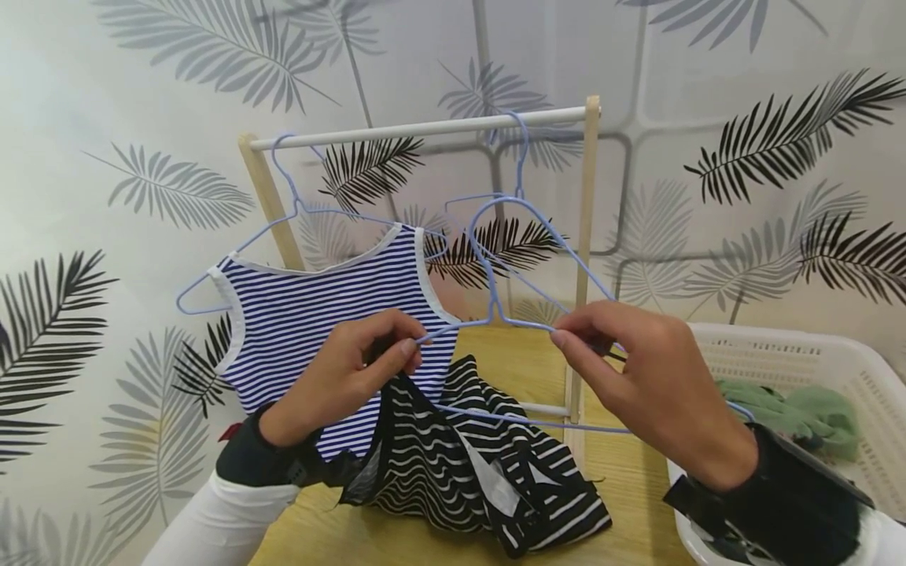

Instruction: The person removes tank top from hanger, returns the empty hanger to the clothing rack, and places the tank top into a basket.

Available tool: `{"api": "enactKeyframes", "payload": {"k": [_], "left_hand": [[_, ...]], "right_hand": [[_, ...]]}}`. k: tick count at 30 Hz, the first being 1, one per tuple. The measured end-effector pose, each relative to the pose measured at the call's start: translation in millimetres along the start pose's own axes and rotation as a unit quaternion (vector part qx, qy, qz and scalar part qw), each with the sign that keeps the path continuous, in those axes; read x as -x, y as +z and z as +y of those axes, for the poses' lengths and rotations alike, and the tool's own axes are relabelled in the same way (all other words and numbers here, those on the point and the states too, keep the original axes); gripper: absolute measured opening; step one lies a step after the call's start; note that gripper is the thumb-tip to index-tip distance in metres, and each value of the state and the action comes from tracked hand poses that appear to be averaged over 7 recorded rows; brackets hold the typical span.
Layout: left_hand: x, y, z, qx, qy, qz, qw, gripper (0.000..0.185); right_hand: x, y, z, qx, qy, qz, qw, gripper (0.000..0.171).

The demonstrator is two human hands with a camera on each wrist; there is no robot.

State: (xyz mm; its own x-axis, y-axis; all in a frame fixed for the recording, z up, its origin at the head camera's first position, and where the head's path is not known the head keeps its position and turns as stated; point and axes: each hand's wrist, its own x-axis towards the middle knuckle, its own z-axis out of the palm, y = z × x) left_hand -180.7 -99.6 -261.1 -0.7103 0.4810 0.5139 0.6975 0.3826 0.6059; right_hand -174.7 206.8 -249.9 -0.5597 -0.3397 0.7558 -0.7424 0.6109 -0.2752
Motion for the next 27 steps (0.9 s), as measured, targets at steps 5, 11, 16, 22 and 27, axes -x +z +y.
{"api": "enactKeyframes", "payload": {"k": [5,11,16,22,27], "left_hand": [[-1.3,-1.7,-1.4,0.007,0.002,-0.006,1.0,0.015],[0.0,-5.6,0.4,-0.015,0.003,-0.006,0.9999,0.019],[3.8,-14.6,3.0,-0.073,0.01,0.006,0.9973,0.022],[11.5,-27.7,-1.6,-0.119,0.0,0.004,0.9929,0.022],[15.2,-31.9,-4.6,-0.131,0.003,0.018,0.9912,0.018]], "right_hand": [[2.9,0.2,0.3,-0.005,0.012,0.001,1.0,0.016],[4.8,0.4,0.1,-0.006,0.019,0.005,1.0,0.014],[5.3,-1.8,1.5,-0.003,0.013,0.019,1.0,0.015],[7.1,-6.0,3.6,0.0,0.023,0.029,0.999,0.017],[7.8,-7.9,3.7,0.003,0.036,0.032,0.999,0.016]]}}
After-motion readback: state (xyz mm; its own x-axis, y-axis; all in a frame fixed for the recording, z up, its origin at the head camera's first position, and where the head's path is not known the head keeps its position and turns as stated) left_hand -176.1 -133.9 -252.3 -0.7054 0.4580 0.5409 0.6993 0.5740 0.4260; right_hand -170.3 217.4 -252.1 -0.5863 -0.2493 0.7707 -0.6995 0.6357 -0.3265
